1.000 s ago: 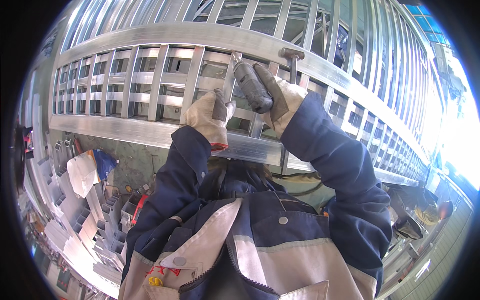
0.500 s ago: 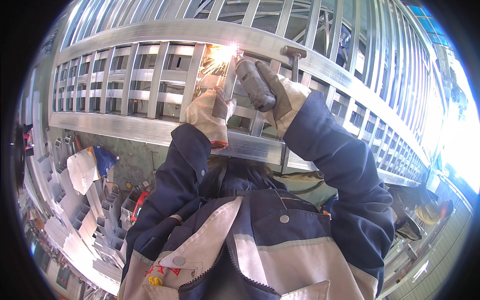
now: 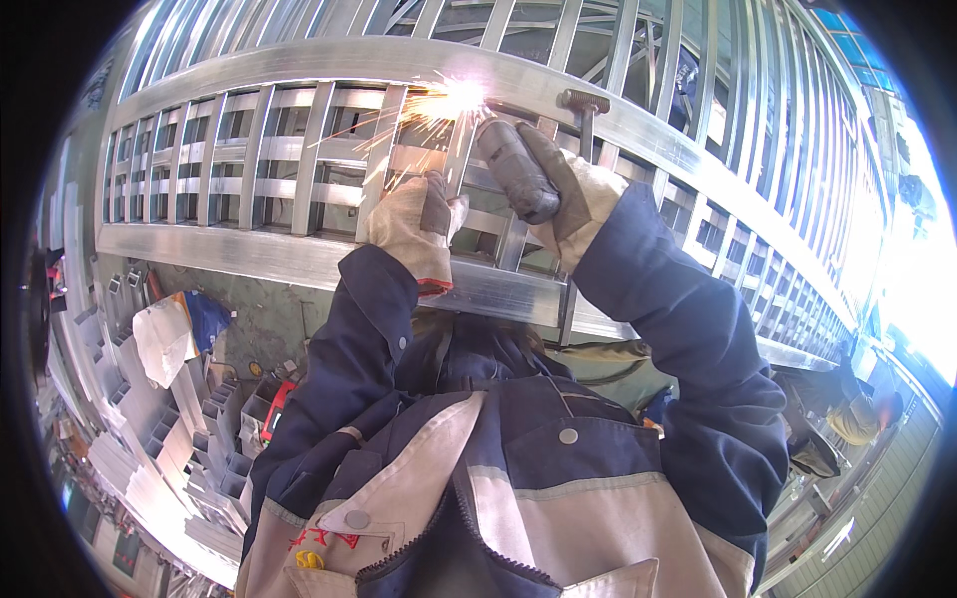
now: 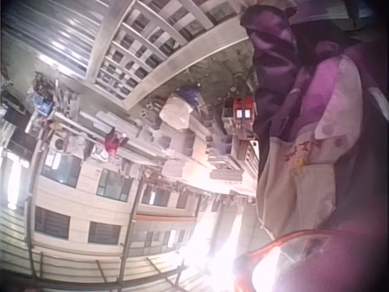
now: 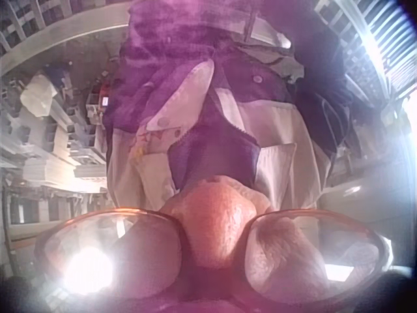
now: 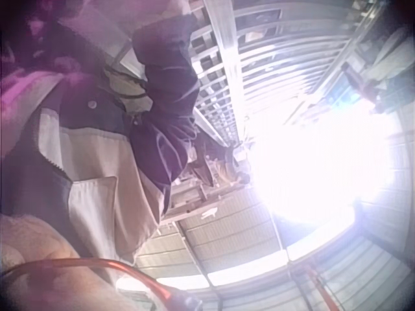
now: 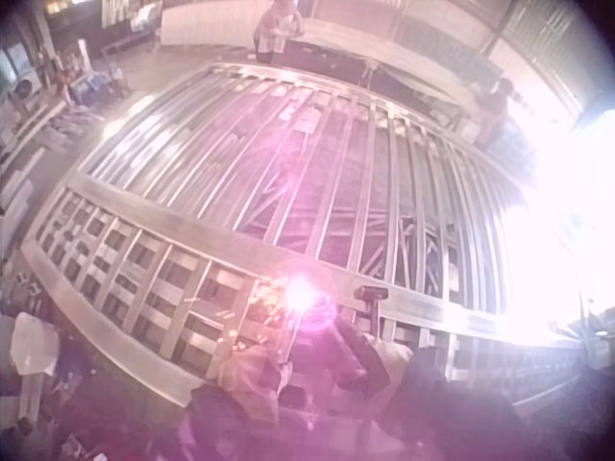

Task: The person welds a metal frame using a handheld welding torch, producing sparks along the seams. They repeatedly reposition the frame and adjust their grip while welding different sections.

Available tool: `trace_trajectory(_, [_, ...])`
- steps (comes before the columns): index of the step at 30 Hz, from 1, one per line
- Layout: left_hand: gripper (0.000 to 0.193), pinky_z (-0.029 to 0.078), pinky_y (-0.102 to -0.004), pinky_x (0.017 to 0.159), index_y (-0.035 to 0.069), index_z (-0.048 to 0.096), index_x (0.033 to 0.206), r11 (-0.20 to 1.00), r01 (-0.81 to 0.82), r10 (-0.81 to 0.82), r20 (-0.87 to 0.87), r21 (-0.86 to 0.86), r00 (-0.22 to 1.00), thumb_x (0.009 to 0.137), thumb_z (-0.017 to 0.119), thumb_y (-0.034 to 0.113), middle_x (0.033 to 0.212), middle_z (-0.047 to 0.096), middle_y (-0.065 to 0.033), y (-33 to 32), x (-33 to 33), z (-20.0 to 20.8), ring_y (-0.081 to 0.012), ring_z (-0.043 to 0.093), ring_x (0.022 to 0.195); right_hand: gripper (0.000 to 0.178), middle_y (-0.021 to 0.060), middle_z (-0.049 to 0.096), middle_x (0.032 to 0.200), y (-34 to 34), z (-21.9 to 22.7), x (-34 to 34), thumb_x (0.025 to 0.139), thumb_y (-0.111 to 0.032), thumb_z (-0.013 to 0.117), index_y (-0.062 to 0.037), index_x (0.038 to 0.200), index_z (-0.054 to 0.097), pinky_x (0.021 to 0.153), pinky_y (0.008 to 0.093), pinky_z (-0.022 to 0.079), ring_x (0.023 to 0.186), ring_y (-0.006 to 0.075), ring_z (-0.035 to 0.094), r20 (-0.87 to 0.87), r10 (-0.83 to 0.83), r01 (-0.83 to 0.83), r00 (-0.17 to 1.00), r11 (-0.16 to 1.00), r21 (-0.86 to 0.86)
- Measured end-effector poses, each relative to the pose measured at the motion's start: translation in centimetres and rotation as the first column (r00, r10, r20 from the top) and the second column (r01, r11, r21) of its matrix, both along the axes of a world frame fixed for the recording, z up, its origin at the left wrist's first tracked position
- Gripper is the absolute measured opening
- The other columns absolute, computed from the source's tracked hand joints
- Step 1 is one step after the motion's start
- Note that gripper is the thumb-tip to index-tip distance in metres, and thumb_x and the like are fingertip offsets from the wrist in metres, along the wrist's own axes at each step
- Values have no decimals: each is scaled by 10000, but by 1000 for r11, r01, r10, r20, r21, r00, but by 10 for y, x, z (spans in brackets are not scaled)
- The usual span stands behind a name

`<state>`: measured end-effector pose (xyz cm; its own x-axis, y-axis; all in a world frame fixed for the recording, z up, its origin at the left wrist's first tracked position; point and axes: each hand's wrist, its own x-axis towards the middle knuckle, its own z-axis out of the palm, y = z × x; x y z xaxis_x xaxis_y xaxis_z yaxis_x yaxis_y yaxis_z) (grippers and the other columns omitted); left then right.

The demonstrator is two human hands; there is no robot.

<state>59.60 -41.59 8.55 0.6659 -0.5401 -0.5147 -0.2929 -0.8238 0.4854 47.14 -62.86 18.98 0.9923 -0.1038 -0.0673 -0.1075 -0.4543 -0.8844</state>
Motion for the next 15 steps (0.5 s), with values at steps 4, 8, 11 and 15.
trace_trajectory(4, [495, 641, -509, 996, 24, 810, 1290, 1000, 1, -1, -4, 15, 1000, 1065, 806, 465, 1145, 853, -261, 1, 0, 4, -446, 828, 1111, 632, 173, 740, 1515, 2, -12, -4, 1087, -60, 715, -51, 1699, 558, 1146, 353, 617, 1368, 275, 755, 2, -105, 102, 994, 965, 242])
trace_trajectory(8, [498, 640, -509, 994, 27, 811, 1291, 1000, 3, -2, -18, 30, 1000, 1067, 803, 471, 1147, 854, -257, 1, 0, 7, -444, 828, 1112, 572, 170, 742, 1517, 4, -20, -6, 1118, -76, 689, -50, 1679, 577, 1136, 347, 635, 1370, 269, 760, -3, -182, 166, 983, 893, 417])
trace_trajectory(11, [499, 639, -509, 993, 29, 812, 1292, 999, 1, -1, -26, 34, 1000, 1069, 801, 475, 1148, 854, -255, 0, 1, 8, -443, 827, 1112, 529, 168, 743, 1519, 4, -21, -7, 1141, -87, 669, -49, 1663, 591, 1129, 342, 649, 1372, 265, 764, -6, -211, 190, 977, 868, 458])
trace_trajectory(15, [502, 639, -509, 992, 32, 814, 1294, 999, 3, -1, -35, 44, 999, 1070, 799, 481, 1149, 855, -252, -1, 4, 13, -442, 827, 1113, 377, 168, 742, 1512, 7, -18, -8, 1247, -133, 565, -42, 1605, 638, 1070, 317, 707, 1345, 256, 782, -32, -248, 247, 968, 929, 276])
